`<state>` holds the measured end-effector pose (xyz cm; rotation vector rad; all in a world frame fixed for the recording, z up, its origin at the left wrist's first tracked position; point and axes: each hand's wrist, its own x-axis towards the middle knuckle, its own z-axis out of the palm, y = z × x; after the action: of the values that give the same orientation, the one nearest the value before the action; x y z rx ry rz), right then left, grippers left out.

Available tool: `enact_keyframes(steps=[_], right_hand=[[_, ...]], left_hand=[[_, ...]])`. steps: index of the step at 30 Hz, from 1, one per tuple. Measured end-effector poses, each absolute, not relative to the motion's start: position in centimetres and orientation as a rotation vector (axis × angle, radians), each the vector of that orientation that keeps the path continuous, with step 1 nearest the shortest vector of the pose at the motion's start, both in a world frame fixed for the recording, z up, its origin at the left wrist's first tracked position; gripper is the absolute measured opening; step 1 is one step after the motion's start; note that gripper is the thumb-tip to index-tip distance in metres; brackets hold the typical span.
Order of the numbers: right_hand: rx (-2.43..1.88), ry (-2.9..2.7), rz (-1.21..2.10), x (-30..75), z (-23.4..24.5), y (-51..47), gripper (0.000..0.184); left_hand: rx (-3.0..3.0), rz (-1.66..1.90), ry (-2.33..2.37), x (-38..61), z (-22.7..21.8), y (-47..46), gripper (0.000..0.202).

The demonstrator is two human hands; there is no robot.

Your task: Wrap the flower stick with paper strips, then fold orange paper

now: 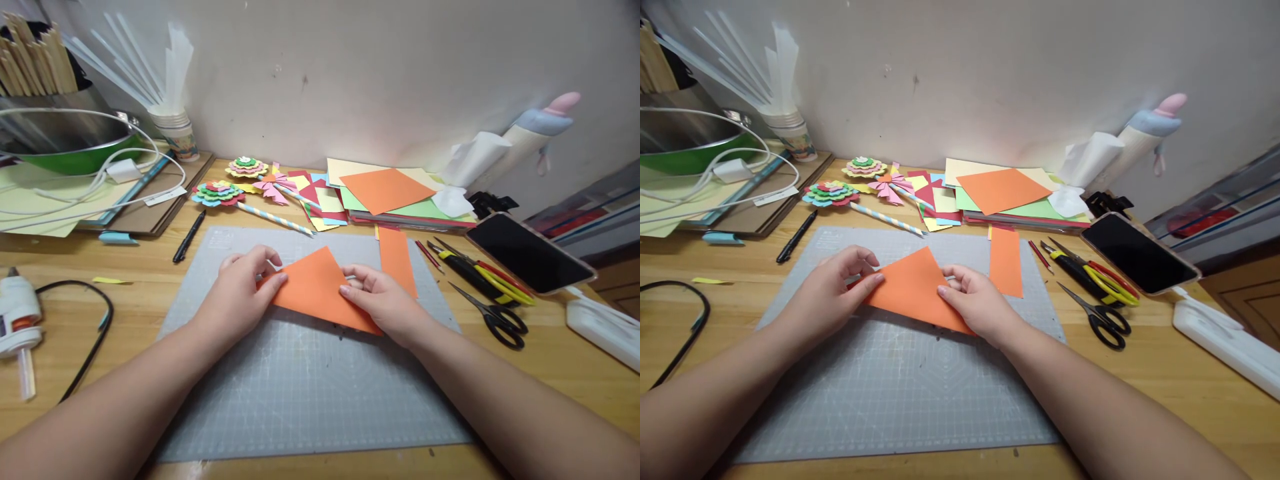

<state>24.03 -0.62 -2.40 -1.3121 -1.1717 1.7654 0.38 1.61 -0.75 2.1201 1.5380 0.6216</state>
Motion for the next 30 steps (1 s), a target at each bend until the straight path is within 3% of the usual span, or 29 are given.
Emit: enact_keyframes(steps=[4,7,11,14,17,20,25,30], right_hand=[[-1.356,-1.189,1.714,24.4,-2.4,-0.2,0.026],[-1.370,-1.259,1.709,24.5,-2.5,0.1,0.028],[-1.371,-1.457,1.672,24.7,-2.9,0.1,0.032],[-1.515,-1.789,1.192,24.8,-2.3,-0.3,0.035],[-1.390,-2.184,0.615,24.7,-1.0,-1.2,0.023],[-1.082,-2.573,0.544,24.2,-0.3,-2.2,0.010],[-1.010,-2.730,0.260,23.3,-2.1,-3.7,0.024],[-1.073,-2.574,0.273,23.4,-3.3,-5.4,0.025]], left_hand=[[2.590,0.618,1.263,0.3,-0.7,1.3,0.026],[2.801,0.503,0.906,0.5,-0.5,0.8,0.008],[2.945,0.459,0.735,1.1,-0.6,0.2,0.027],[3.038,0.445,0.717,1.7,-0.9,-0.4,0.025],[3.048,0.446,0.736,2.2,-1.3,-1.0,0.023],[2.946,0.475,0.838,2.5,-1.6,-1.5,0.022],[2.840,0.437,1.014,2.8,-2.0,-2.4,0.022],[2.775,0.466,1.055,2.9,-2.2,-4.1,0.023]])
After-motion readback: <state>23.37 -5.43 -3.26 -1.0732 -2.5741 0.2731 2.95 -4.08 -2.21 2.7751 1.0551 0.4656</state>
